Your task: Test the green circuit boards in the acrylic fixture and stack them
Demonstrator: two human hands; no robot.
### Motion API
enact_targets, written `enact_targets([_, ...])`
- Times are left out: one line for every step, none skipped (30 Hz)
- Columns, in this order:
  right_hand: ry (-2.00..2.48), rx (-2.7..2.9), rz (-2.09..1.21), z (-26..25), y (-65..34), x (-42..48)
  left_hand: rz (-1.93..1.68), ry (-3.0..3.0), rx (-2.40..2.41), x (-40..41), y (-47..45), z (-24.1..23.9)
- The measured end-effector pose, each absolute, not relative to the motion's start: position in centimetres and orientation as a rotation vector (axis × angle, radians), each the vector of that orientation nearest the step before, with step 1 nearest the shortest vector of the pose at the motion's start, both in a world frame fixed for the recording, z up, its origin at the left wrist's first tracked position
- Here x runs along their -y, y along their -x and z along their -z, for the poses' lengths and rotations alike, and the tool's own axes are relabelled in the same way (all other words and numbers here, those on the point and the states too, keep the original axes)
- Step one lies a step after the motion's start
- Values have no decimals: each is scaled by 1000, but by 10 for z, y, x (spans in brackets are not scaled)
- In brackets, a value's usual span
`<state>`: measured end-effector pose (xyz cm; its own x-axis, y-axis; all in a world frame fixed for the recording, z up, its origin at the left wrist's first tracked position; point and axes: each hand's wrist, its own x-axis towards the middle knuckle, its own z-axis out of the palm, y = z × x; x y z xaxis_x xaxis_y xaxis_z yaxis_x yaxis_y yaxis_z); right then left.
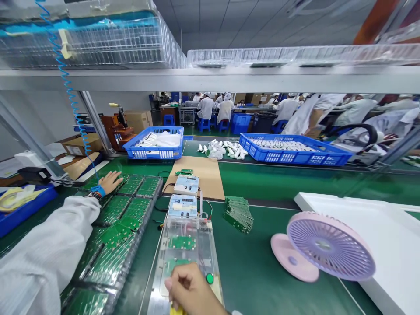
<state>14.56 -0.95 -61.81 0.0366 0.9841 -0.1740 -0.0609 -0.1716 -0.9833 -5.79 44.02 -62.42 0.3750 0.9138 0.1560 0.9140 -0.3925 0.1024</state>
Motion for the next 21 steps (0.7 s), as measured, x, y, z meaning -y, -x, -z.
enact_targets([1313, 1046, -1333, 618, -146, 9, 278, 2616, 1712, -441, 53, 628])
enact_targets([1315, 1044, -1333, 618, -146, 10, 261, 2626, 1694, -442, 49, 631])
enact_targets([1318, 1042, -1330, 618, -146, 10, 242, 2634, 1680, -442, 46, 633])
enact_targets([1319, 1040, -1325, 618, -146, 10, 224, 2641, 1668, -442, 44, 636])
enact_targets([1318, 1040, -1321, 618, -146, 10, 207, 2647, 1660, -442, 43, 637])
enact_targets([1314, 1041, -1317, 619, -146, 9, 190, 2653, 1653, -442, 43, 638])
enact_targets([1310, 1040, -1317, 619, -146, 9, 176, 2660, 1646, -441, 43, 638])
enact_targets([1308, 1038, -1317, 620, -146, 9, 165, 2668, 1636, -439, 43, 638])
enact_targets([1307, 1035, -1321, 620, -146, 9, 155, 2679, 1623, -436, 43, 637])
enact_targets([1308, 1033, -1325, 620, -146, 9, 146, 2693, 1605, -432, 44, 637])
enact_targets([1309, 1033, -1326, 620, -146, 9, 137, 2707, 1585, -428, 44, 636])
enact_targets([1309, 1035, -1328, 619, -146, 9, 129, 2722, 1564, -422, 44, 636])
enact_targets([1309, 1035, -1326, 619, -145, 9, 121, 2736, 1542, -416, 43, 636])
enact_targets([1308, 1037, -1322, 618, -145, 9, 112, 2748, 1521, -410, 43, 636])
enact_targets([1308, 1037, -1320, 617, -145, 9, 105, 2758, 1502, -403, 42, 637])
enact_targets([1310, 1038, -1319, 616, -145, 9, 98, 2766, 1485, -395, 41, 637])
enact_targets([1313, 1039, -1319, 616, -145, 10, 93, 2772, 1472, -388, 41, 637])
enact_targets([1315, 1042, -1319, 615, -145, 10, 88, 2774, 1463, -381, 40, 637])
enact_targets([1316, 1048, -1316, 615, -145, 10, 84, 2775, 1456, -374, 40, 637])
enact_targets([1316, 1054, -1313, 615, -145, 10, 81, 2775, 1449, -368, 40, 637])
enact_targets([1314, 1060, -1306, 615, -145, 10, 78, 2777, 1441, -361, 40, 637])
